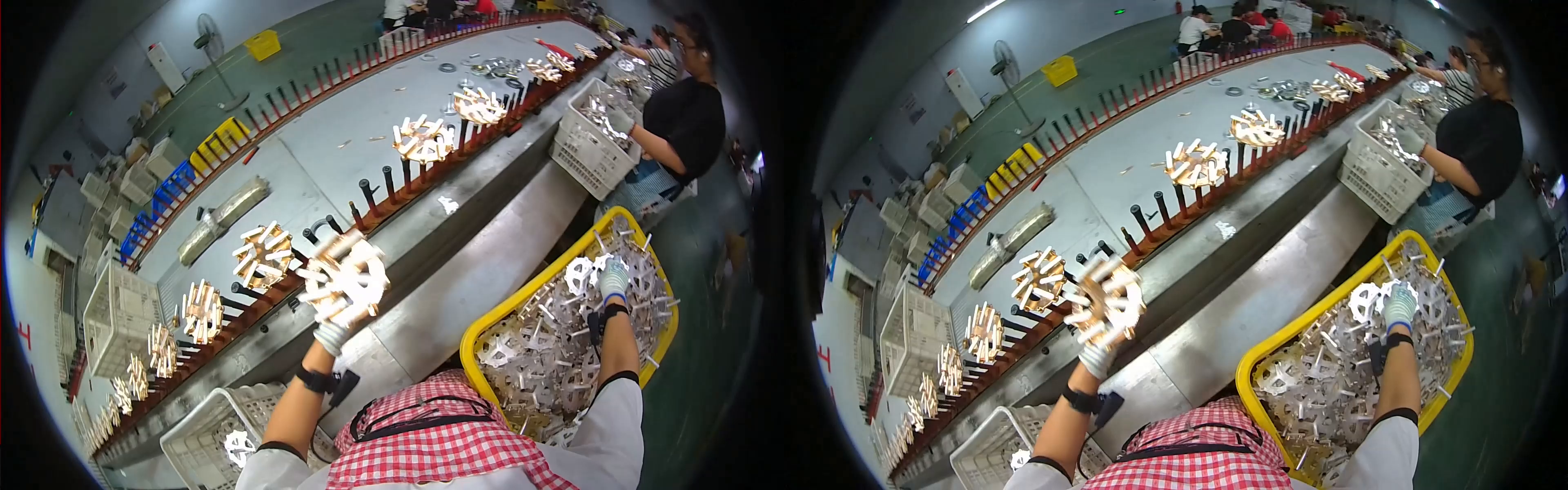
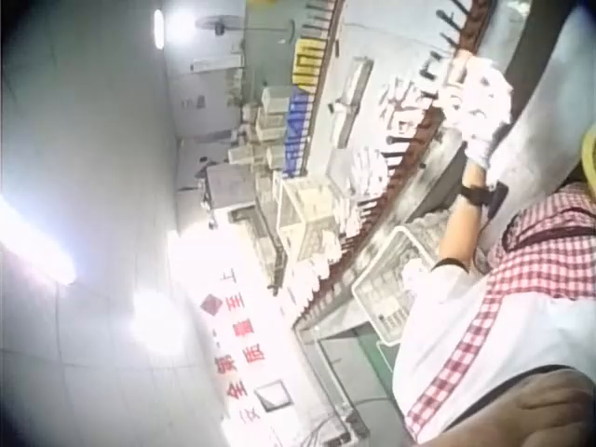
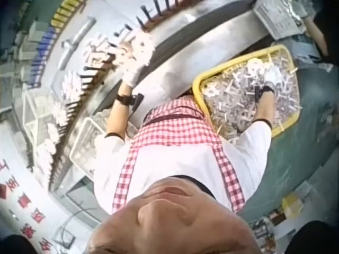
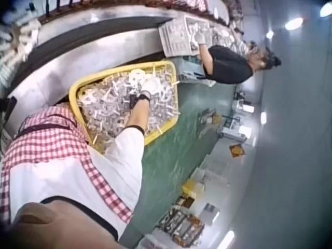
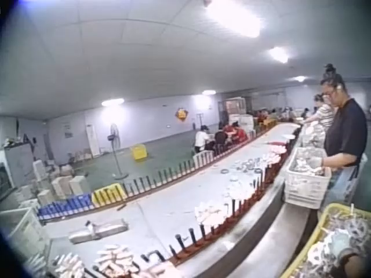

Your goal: Placing gear-shaped parts onto a rotating assembly line track.

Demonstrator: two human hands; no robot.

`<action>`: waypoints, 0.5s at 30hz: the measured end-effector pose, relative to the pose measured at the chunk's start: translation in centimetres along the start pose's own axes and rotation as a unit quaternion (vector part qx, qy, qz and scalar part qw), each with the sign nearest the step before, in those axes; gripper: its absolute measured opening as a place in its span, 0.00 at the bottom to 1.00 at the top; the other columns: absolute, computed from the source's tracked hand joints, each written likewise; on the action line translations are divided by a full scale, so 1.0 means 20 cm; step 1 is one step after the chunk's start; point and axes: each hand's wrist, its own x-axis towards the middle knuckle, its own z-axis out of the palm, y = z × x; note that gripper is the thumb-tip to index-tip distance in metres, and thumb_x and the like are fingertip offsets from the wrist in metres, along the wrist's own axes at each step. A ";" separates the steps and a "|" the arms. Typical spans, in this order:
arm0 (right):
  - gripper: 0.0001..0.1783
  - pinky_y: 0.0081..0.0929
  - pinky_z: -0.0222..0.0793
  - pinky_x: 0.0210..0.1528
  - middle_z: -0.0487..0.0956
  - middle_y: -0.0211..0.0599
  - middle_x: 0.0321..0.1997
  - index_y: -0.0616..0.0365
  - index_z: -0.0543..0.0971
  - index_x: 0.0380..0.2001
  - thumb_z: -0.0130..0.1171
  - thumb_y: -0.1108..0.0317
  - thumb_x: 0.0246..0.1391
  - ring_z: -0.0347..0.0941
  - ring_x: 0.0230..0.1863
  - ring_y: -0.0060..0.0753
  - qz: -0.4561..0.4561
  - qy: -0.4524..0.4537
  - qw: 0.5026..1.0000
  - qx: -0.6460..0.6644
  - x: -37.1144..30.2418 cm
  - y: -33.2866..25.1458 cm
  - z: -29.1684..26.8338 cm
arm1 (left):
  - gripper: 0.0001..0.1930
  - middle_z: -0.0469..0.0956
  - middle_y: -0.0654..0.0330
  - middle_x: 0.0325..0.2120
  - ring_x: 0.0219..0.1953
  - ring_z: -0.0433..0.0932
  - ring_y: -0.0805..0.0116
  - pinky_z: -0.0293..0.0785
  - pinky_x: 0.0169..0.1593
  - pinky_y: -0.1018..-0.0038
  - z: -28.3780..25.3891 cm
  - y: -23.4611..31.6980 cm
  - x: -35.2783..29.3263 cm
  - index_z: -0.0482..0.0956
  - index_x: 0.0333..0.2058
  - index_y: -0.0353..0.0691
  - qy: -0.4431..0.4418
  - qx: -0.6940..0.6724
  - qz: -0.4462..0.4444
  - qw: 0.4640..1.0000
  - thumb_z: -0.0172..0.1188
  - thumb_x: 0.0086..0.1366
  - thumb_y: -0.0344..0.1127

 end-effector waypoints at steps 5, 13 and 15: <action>0.11 0.37 0.70 0.46 0.77 0.49 0.42 0.57 0.78 0.36 0.49 0.74 0.49 0.73 0.46 0.49 0.014 0.020 0.999 0.026 0.08 0.19 0.03 | 0.19 0.72 0.54 0.51 0.53 0.69 0.55 0.64 0.57 0.62 -0.10 -0.21 0.26 0.70 0.52 0.44 -0.021 0.430 -0.028 0.902 0.41 0.66 0.42; 0.14 0.36 0.70 0.43 0.78 0.43 0.34 0.61 0.76 0.40 0.53 0.65 0.52 0.74 0.38 0.43 0.004 0.257 0.946 0.199 -0.19 0.33 -0.18 | 0.19 0.71 0.56 0.51 0.54 0.68 0.55 0.62 0.58 0.63 -0.03 -0.39 0.47 0.71 0.50 0.46 0.053 0.481 -0.090 0.870 0.43 0.65 0.46; 0.15 0.33 0.71 0.39 0.77 0.39 0.31 0.61 0.76 0.41 0.54 0.64 0.52 0.74 0.34 0.37 -0.050 0.312 0.890 0.329 -0.30 0.19 -0.25 | 0.18 0.71 0.56 0.51 0.53 0.69 0.55 0.64 0.57 0.63 -0.13 -0.51 0.39 0.71 0.51 0.45 0.082 0.492 -0.060 0.864 0.43 0.65 0.42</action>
